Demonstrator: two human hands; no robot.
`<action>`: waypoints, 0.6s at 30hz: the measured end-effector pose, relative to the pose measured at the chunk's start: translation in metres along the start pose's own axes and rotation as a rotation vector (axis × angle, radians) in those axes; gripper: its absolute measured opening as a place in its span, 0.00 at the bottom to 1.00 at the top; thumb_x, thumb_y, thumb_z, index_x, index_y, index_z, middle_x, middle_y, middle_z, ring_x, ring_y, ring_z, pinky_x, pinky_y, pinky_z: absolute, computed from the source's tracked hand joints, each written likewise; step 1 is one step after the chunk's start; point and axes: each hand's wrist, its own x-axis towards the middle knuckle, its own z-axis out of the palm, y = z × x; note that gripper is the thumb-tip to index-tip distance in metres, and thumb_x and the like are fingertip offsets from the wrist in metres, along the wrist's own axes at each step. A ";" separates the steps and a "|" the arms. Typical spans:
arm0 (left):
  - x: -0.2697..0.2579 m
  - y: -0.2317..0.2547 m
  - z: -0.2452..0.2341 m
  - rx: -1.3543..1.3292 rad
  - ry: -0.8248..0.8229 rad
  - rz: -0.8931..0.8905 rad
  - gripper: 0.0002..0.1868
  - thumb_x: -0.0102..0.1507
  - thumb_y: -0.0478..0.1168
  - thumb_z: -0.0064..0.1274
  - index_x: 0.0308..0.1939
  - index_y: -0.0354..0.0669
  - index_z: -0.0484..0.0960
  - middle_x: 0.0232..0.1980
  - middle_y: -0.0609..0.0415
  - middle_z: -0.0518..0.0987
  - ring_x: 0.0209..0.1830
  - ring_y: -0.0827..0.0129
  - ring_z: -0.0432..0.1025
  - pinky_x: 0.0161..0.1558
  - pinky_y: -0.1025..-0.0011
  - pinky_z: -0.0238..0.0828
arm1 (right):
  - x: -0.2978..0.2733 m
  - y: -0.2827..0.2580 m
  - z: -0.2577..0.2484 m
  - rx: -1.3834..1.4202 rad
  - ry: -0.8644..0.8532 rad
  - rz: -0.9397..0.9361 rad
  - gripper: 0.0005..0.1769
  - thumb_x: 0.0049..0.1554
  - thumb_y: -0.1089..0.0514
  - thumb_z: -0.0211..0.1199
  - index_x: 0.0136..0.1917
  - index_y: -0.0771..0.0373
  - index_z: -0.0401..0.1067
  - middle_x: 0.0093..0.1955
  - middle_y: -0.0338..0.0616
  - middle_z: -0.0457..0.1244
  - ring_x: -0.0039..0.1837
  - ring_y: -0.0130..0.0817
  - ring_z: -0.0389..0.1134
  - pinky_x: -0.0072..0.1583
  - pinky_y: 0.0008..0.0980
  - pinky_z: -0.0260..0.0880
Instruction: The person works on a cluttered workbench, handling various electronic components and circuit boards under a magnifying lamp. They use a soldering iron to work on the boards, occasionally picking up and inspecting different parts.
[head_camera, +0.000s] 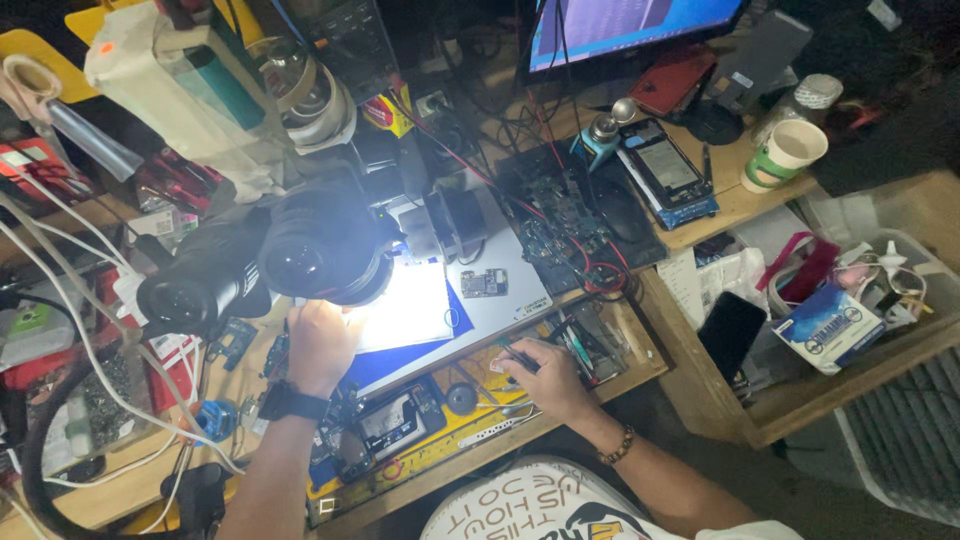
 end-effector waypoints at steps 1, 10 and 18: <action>0.000 -0.001 0.001 -0.002 -0.006 0.002 0.13 0.58 0.43 0.59 0.30 0.34 0.85 0.36 0.41 0.82 0.42 0.47 0.74 0.53 0.54 0.64 | 0.000 0.000 0.000 0.002 0.005 -0.016 0.07 0.54 0.58 0.70 0.43 0.64 0.78 0.39 0.41 0.71 0.40 0.27 0.72 0.43 0.29 0.70; -0.002 0.003 -0.003 -0.030 0.038 0.054 0.13 0.59 0.43 0.59 0.29 0.34 0.84 0.36 0.42 0.81 0.43 0.48 0.73 0.53 0.55 0.64 | -0.001 -0.003 0.000 0.011 0.018 -0.017 0.08 0.53 0.58 0.71 0.42 0.65 0.78 0.38 0.41 0.71 0.39 0.26 0.71 0.42 0.28 0.70; -0.002 0.002 0.000 0.002 0.047 0.049 0.13 0.59 0.43 0.60 0.30 0.34 0.85 0.36 0.40 0.80 0.42 0.46 0.72 0.51 0.55 0.66 | -0.001 -0.007 -0.002 -0.018 0.041 -0.087 0.07 0.54 0.59 0.70 0.42 0.66 0.77 0.40 0.43 0.70 0.41 0.32 0.73 0.44 0.31 0.71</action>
